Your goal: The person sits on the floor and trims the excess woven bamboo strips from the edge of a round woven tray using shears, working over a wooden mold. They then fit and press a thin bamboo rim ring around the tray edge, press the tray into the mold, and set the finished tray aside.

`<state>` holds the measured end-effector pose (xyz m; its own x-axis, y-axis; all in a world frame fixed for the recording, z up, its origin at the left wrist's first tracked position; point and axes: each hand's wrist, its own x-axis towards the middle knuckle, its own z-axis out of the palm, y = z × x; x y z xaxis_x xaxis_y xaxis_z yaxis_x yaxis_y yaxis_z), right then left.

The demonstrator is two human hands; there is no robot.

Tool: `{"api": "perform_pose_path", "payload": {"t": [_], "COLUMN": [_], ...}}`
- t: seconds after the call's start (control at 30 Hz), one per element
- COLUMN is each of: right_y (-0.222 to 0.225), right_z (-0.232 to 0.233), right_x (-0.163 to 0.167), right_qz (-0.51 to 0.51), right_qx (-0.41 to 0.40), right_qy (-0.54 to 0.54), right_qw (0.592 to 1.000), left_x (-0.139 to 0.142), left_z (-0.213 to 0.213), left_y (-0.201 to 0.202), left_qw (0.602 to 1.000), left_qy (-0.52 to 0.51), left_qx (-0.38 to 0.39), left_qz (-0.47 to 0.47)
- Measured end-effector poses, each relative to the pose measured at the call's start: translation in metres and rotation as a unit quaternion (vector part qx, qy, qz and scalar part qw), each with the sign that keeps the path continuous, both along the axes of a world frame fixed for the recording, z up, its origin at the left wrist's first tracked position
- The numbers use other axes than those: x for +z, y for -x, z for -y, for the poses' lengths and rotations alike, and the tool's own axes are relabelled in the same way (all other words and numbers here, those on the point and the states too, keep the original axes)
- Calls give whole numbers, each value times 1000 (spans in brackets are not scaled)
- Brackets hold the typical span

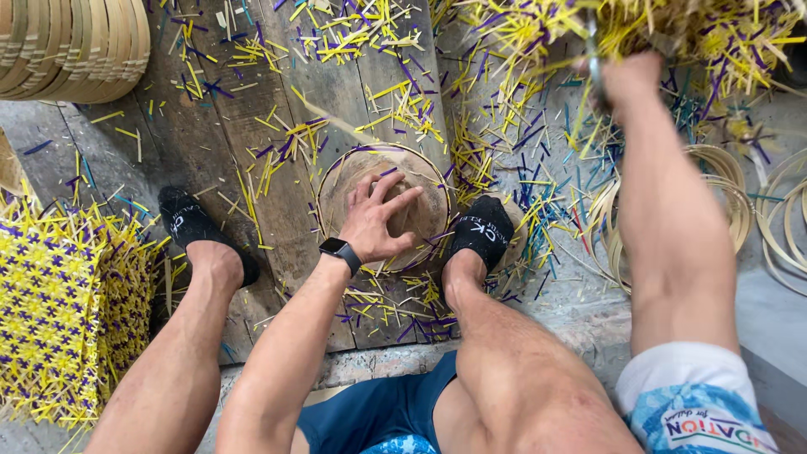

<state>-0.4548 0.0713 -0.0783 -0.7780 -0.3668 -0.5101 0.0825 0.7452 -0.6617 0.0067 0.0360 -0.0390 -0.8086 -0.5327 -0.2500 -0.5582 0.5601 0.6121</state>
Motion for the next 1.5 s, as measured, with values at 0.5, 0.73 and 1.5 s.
{"api": "perform_pose_path", "payload": {"t": [0.5,0.73,1.5], "right_y": [-215,-233,-253], "right_z": [-104,-76,-79], "right_x": [-37,-38,-29], "right_qz": [113,89,18], "right_qx": [263,292,246], "right_qy": [94,23,63], "right_qw": [953,952,967], "left_x": [-45,-69,-92], "left_z": [87,84,11], "left_y": [45,40,-131], "left_qw": [968,952,794], "left_qy": [-30,-120,-257], "left_qx": [216,279,548], "left_qz": [121,30,-53]}}
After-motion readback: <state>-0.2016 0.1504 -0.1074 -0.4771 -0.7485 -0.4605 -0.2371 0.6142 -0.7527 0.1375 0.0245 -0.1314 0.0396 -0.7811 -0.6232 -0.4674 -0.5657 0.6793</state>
